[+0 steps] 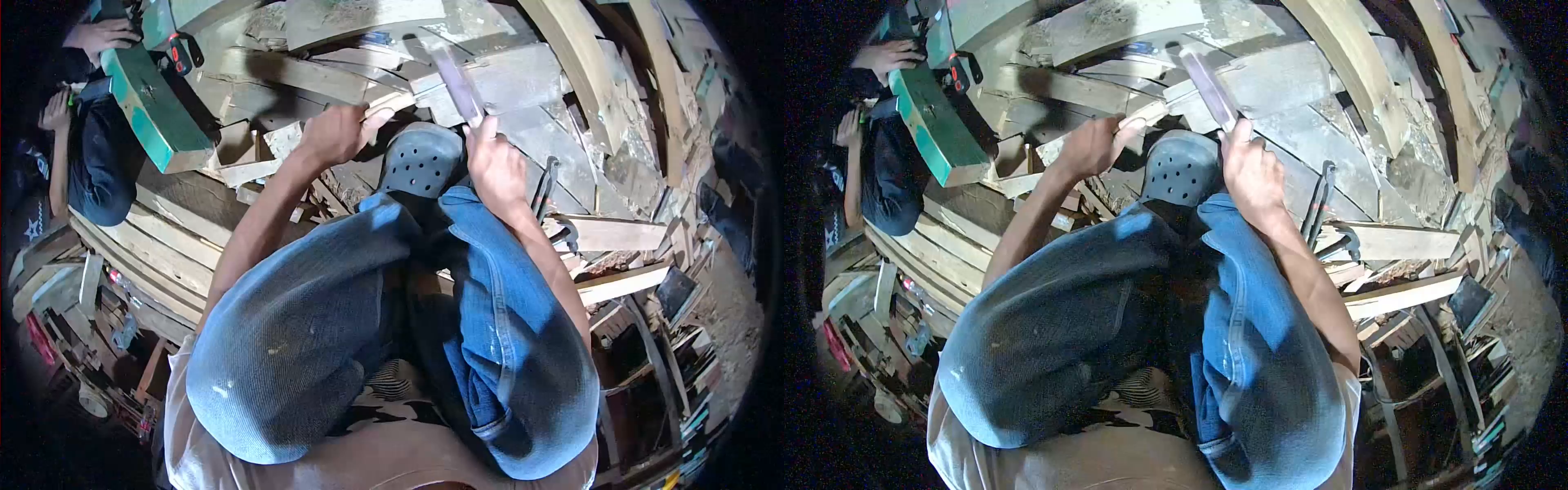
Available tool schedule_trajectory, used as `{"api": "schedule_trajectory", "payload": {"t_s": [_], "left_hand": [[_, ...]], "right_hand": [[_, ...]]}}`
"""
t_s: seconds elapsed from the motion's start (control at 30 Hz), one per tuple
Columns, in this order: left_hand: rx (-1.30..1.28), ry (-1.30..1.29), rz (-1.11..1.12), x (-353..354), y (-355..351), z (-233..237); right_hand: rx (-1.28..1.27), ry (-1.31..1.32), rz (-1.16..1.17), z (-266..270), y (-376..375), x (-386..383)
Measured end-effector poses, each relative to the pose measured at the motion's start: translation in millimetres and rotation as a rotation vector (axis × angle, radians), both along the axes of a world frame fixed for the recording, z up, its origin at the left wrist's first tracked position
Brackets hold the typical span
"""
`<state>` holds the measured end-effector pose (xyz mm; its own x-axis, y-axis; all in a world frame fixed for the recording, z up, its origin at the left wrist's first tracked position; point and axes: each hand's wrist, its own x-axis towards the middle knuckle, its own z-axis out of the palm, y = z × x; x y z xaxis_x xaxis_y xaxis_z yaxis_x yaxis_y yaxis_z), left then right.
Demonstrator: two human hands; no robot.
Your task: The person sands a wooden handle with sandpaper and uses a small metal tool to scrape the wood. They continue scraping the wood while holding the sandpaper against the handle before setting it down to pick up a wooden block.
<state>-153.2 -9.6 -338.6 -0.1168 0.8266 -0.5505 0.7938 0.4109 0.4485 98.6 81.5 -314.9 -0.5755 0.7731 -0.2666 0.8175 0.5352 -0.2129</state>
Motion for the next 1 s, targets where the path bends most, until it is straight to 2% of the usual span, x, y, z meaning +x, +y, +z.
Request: {"api": "schedule_trajectory", "payload": {"t_s": [0.2,0.23,0.33,0.4,0.43,0.5,0.63,0.87,0.97,1.0], "left_hand": [[0.006,0.040,0.022,1,-4,-5],[0.043,0.055,0.042,2,-6,-7],[0.015,0.023,0.061,2,-4,-3],[0.056,0.005,0.062,3,-4,-10],[0.058,0.003,0.057,4,-5,-13],[0.042,0.047,0.046,3,-4,-8],[0.050,0.008,0.063,5,-4,1],[-0.018,0.036,0.018,1,-1,-3],[-0.017,0.083,-0.017,2,0,-2],[-0.009,0.036,0.010,3,1,3]], "right_hand": [[0.051,0.010,0.034,4,-14,27],[0.189,-0.048,0.073,0,-18,25],[0.114,-0.034,0.052,-3,-7,8],[0.220,0.006,0.081,0,-4,-3],[0.070,0.011,0.043,5,-2,-2],[-0.026,-0.002,0.011,9,-7,7],[0.041,-0.024,0.061,2,-18,26],[-0.108,-0.023,-0.061,7,-25,18],[-0.007,-0.027,-0.022,6,-28,20],[-0.087,-0.011,-0.067,4,-26,19]]}}
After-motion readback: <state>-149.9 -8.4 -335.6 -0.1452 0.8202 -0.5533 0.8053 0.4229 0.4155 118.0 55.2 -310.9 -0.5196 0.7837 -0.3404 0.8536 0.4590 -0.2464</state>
